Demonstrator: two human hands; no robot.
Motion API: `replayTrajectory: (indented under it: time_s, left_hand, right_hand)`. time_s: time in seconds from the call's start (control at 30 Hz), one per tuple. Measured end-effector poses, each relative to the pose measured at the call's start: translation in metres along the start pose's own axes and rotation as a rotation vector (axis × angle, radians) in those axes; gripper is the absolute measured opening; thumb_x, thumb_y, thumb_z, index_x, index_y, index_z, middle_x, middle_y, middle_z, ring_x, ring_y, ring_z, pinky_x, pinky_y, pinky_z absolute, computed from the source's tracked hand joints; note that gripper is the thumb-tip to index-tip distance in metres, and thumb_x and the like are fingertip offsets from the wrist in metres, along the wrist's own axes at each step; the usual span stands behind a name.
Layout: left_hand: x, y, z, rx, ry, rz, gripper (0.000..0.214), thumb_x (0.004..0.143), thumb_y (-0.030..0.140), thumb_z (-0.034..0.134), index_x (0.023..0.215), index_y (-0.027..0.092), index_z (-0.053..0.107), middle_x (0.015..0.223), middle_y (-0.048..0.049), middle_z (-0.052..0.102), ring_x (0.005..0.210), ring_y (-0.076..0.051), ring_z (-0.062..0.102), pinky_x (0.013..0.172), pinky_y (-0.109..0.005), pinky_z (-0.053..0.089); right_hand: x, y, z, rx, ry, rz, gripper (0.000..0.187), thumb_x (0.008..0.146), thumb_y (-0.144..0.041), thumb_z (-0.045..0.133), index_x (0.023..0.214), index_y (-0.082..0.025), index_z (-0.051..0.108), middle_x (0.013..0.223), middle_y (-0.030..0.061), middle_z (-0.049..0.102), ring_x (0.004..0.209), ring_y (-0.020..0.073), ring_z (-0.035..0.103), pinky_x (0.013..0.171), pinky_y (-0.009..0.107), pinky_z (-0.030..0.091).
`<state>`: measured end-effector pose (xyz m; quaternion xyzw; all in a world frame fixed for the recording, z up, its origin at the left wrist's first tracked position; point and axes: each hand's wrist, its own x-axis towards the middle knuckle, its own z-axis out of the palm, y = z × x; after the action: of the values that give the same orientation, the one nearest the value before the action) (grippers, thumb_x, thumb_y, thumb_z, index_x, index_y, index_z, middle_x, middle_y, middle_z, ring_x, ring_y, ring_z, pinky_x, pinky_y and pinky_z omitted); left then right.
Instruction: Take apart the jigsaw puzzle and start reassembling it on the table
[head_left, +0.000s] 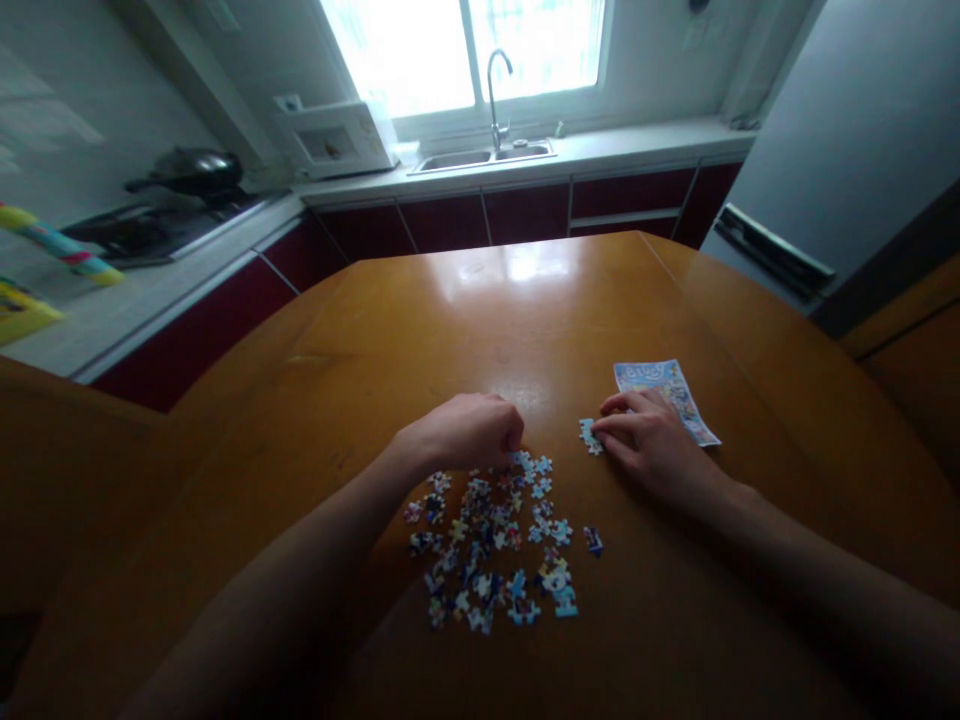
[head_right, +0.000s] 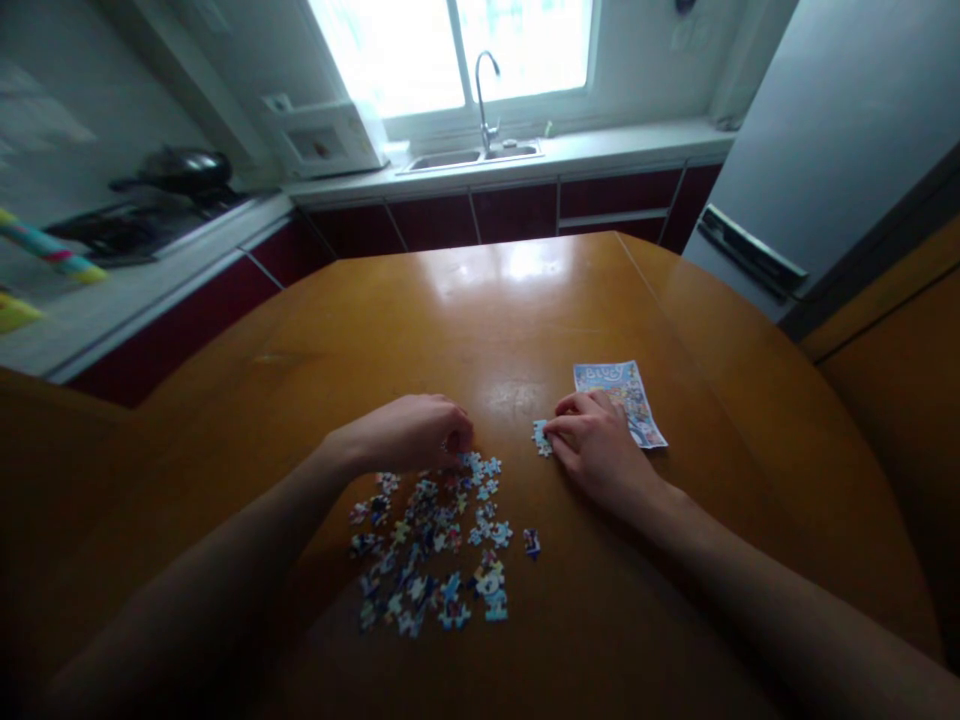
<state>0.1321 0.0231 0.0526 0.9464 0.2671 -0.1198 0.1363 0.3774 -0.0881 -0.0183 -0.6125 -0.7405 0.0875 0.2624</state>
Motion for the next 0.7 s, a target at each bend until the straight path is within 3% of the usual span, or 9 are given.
replayTrajectory:
  time_s: [0.23, 0.37, 0.5, 0.6, 0.7]
  left_hand:
    - [0.005, -0.031, -0.005, -0.104, 0.030, -0.035, 0.008, 0.077, 0.022, 0.066, 0.079, 0.021, 0.073, 0.074, -0.0009, 0.070, 0.062, -0.012, 0.057, 0.059, -0.025, 0.037]
    - [0.004, -0.019, -0.005, -0.147, 0.086, 0.079, 0.009, 0.080, 0.021, 0.067, 0.086, 0.023, 0.074, 0.081, -0.0010, 0.071, 0.071, -0.013, 0.061, 0.067, -0.025, 0.042]
    - [0.004, -0.002, 0.000, -0.167, 0.029, 0.189, 0.015, 0.078, 0.016, 0.071, 0.090, 0.025, 0.075, 0.087, 0.0002, 0.070, 0.075, -0.013, 0.062, 0.069, -0.023, 0.044]
    - [0.008, 0.000, 0.006, -0.196, 0.009, 0.209, 0.019, 0.079, 0.012, 0.068, 0.090, 0.026, 0.075, 0.088, 0.0004, 0.068, 0.074, -0.012, 0.061, 0.068, -0.022, 0.045]
    - [0.013, -0.004, 0.009, -0.241, 0.077, 0.243, 0.024, 0.084, 0.008, 0.060, 0.090, 0.025, 0.076, 0.092, -0.0009, 0.066, 0.077, -0.011, 0.060, 0.072, -0.022, 0.046]
  right_hand:
    - [0.000, 0.001, 0.001, -0.001, 0.001, 0.001, 0.017, 0.090, -0.024, 0.062, 0.087, -0.026, 0.079, 0.105, 0.0093, 0.069, 0.100, 0.0280, 0.055, 0.089, 0.050, 0.044]
    - [0.000, 0.002, 0.001, 0.004, 0.006, -0.005, 0.018, 0.090, -0.025, 0.062, 0.087, -0.028, 0.079, 0.104, 0.0094, 0.069, 0.100, 0.0280, 0.056, 0.088, 0.050, 0.045]
    - [0.000, 0.003, 0.002, -0.004, 0.005, -0.006, 0.019, 0.091, -0.026, 0.061, 0.086, -0.028, 0.079, 0.105, 0.0086, 0.069, 0.101, 0.0279, 0.056, 0.090, 0.050, 0.044]
    - [0.000, 0.002, 0.002, -0.007, 0.007, 0.003, 0.018, 0.090, -0.026, 0.062, 0.086, -0.027, 0.079, 0.106, 0.0087, 0.069, 0.102, 0.0282, 0.056, 0.091, 0.049, 0.044]
    - [0.000, 0.001, 0.001, -0.003, -0.001, 0.014, 0.017, 0.090, -0.025, 0.062, 0.087, -0.026, 0.079, 0.105, 0.0092, 0.069, 0.102, 0.0278, 0.056, 0.090, 0.049, 0.044]
